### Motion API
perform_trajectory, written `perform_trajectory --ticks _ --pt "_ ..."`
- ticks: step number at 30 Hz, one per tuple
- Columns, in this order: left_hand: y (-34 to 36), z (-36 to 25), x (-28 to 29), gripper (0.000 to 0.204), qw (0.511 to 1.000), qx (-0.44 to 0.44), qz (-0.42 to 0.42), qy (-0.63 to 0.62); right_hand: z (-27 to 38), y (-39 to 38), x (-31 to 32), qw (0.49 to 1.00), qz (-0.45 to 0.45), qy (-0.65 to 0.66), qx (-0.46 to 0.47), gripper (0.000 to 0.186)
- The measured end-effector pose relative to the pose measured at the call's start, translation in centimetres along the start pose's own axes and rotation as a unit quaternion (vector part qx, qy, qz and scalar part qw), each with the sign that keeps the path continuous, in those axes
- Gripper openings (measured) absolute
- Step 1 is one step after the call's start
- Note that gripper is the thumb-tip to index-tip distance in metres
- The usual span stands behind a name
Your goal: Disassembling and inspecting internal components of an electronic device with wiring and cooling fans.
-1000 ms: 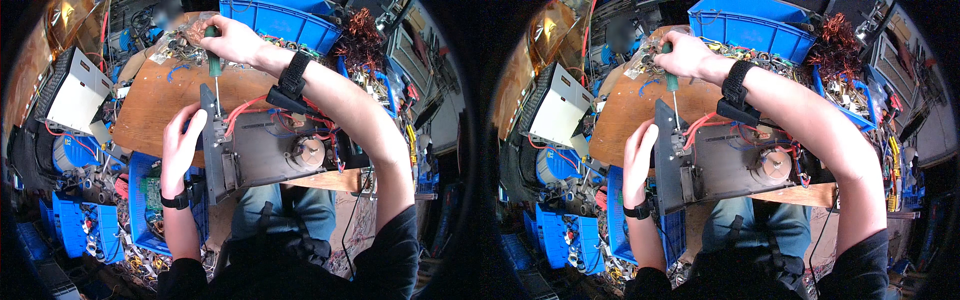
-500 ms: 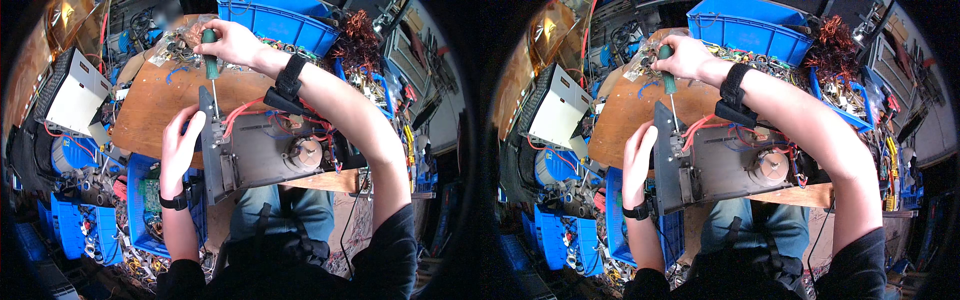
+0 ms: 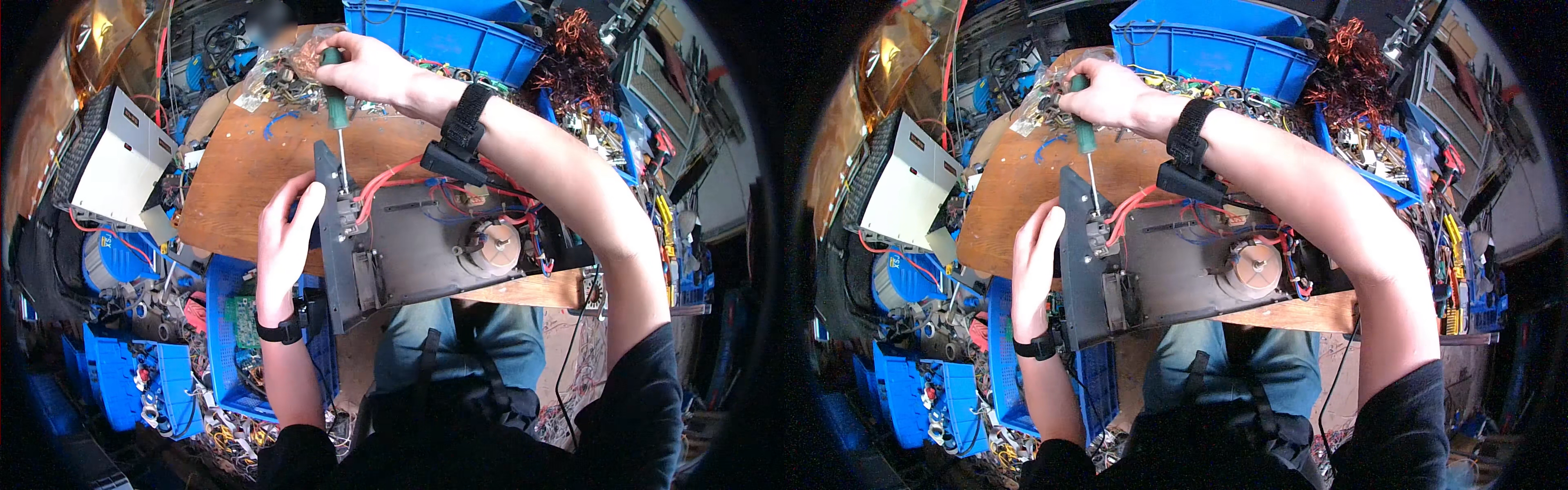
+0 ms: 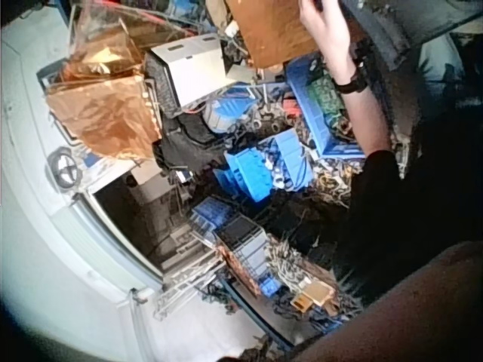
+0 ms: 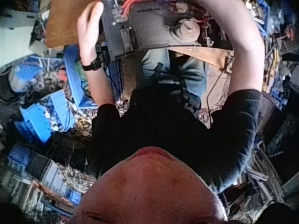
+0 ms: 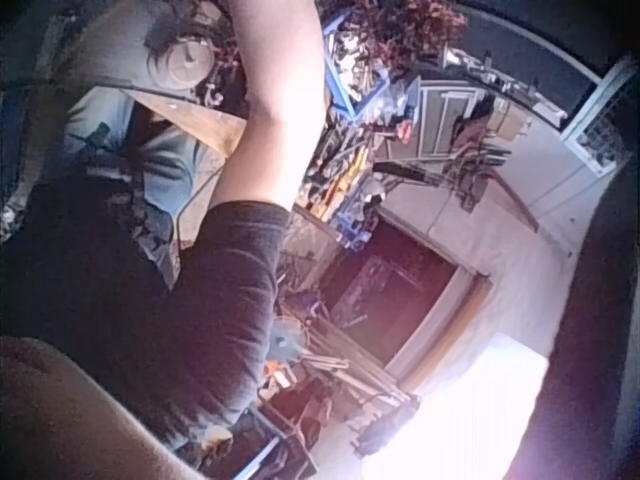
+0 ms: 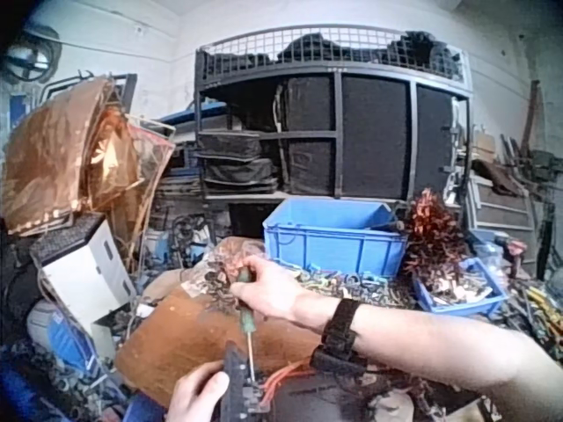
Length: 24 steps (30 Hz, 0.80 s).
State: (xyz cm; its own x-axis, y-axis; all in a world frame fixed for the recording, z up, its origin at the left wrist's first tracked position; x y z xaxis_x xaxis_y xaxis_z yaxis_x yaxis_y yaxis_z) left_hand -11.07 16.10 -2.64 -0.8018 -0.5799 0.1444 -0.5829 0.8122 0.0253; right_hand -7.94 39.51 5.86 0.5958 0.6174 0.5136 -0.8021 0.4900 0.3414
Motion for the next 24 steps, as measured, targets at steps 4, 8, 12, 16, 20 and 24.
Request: perform_trajectory --ticks 4,8,12,16,20,24 --pt "-0.2 0.2 0.4 0.037 1.000 0.000 -0.008 0.006 1.2 -0.4 -0.7 0.999 0.004 -0.046 0.024 0.056" --pt "-0.2 -0.4 -0.1 0.037 1.000 0.000 -0.005 0.008 -0.3 0.2 -0.3 1.000 0.009 0.026 0.014 0.054" --pt "-0.3 0.0 0.3 0.038 1.000 0.004 -0.011 0.014 0.7 -0.7 -0.7 1.000 -0.006 0.016 0.009 0.062" --pt "-0.3 0.0 0.3 0.039 1.000 -0.001 -0.017 0.010 2.3 -0.6 0.2 0.993 0.057 -0.098 0.013 0.066" --pt "-0.1 0.0 0.0 0.039 1.000 -0.004 -0.015 0.009 0.6 0.4 0.5 0.995 0.016 -0.096 0.024 0.069" --pt "-0.1 0.5 0.4 0.040 1.000 -0.003 -0.015 0.010 1.2 -0.1 0.2 0.995 0.023 -0.097 0.028 0.058"
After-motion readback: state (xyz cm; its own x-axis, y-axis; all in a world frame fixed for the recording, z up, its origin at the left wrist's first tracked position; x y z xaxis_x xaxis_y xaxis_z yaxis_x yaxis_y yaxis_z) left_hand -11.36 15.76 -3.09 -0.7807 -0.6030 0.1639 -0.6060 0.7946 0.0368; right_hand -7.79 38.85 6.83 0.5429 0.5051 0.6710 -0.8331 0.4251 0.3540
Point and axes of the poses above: each hand's wrist, its own y-axis towards the middle knuckle, its own x-axis out of the back of the hand, z = x × y, the point moved 7 cm from there along y, towards the middle knuckle, and after that the axes turned 8 degrees about x, right-handed, at the moved point
